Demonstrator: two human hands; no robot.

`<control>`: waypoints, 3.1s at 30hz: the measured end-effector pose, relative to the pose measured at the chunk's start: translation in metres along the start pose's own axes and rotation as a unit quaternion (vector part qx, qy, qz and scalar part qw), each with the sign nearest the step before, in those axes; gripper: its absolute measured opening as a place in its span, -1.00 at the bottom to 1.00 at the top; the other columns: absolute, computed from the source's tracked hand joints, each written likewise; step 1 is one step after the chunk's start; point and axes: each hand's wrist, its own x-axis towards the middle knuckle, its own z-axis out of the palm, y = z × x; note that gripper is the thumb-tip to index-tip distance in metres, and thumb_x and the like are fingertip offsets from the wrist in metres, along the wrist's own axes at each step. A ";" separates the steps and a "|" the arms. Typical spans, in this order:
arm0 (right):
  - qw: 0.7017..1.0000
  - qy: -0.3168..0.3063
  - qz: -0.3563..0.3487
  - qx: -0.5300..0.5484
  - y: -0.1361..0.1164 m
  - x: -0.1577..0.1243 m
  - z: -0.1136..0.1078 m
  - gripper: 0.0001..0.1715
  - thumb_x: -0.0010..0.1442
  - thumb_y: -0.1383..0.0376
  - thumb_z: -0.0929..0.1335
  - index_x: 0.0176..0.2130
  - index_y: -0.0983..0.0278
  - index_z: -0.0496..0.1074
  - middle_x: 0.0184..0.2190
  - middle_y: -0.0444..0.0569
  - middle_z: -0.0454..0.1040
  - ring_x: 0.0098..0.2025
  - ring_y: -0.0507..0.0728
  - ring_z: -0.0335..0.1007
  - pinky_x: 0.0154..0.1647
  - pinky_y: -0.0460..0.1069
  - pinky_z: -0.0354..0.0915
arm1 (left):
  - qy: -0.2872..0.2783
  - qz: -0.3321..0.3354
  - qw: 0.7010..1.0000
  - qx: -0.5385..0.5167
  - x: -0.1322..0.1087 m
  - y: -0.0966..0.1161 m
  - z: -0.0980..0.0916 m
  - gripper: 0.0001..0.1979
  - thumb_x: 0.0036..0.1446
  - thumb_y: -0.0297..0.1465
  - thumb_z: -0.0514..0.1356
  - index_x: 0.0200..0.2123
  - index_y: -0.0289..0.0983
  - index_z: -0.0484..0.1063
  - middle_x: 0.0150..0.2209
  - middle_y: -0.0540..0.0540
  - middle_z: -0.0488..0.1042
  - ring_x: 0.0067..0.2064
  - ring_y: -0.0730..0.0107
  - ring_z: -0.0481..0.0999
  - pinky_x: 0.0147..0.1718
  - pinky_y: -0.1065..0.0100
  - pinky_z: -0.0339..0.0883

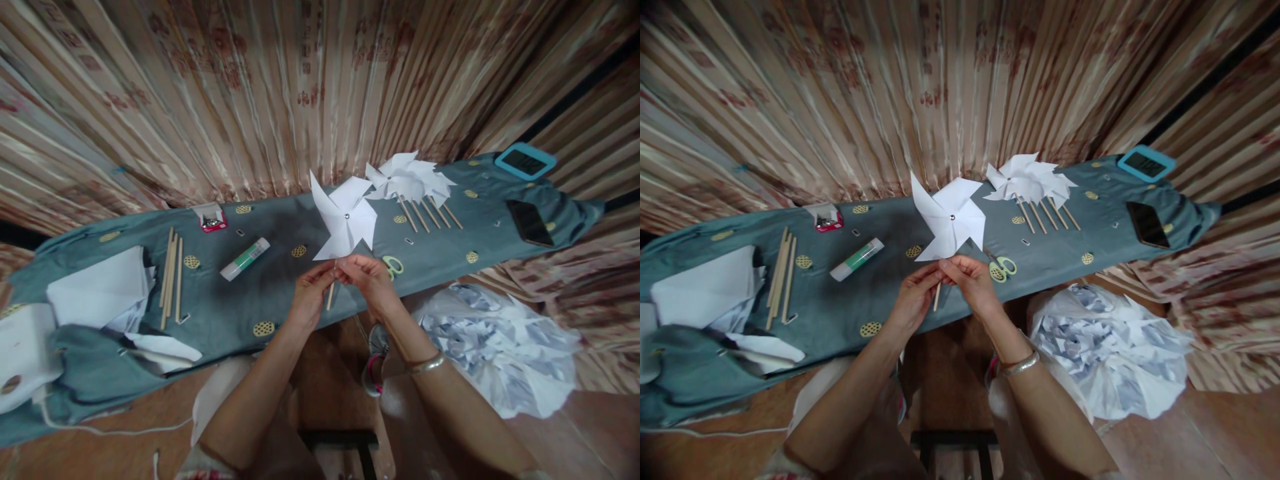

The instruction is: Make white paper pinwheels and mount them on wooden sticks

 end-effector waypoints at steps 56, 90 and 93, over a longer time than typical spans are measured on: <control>0.985 0.140 -0.051 0.088 -0.007 0.051 -0.076 -0.65 -0.26 0.10 0.60 -0.51 0.21 0.50 -0.60 -0.20 0.51 -0.48 0.07 0.48 -0.39 -0.02 0.42 | 0.025 -0.038 0.992 0.118 0.008 -0.004 -0.017 -0.68 -0.33 -0.31 0.48 -0.40 -0.27 0.65 -0.45 -0.09 0.61 -0.42 0.42 0.47 -0.33 0.39 0.31; 0.994 0.087 -0.028 0.064 0.004 0.045 -0.060 -0.72 -0.15 0.10 0.56 -0.52 0.21 0.52 -0.58 -0.21 0.45 -0.53 -0.03 0.28 -0.50 -0.11 0.23 | 0.055 -0.024 0.995 0.082 0.012 -0.007 -0.012 -0.68 -0.36 -0.36 0.48 -0.41 -0.29 0.64 -0.47 -0.05 0.59 -0.42 0.48 0.46 -0.33 0.43 0.30; 0.994 0.082 -0.024 0.066 0.005 0.044 -0.059 -0.72 -0.15 0.10 0.56 -0.53 0.21 0.51 -0.58 -0.21 0.43 -0.53 -0.04 0.27 -0.50 -0.12 0.22 | 0.053 -0.021 0.995 0.080 0.013 -0.007 -0.012 -0.69 -0.35 -0.36 0.48 -0.41 -0.29 0.64 -0.48 -0.04 0.58 -0.42 0.47 0.46 -0.33 0.42 0.29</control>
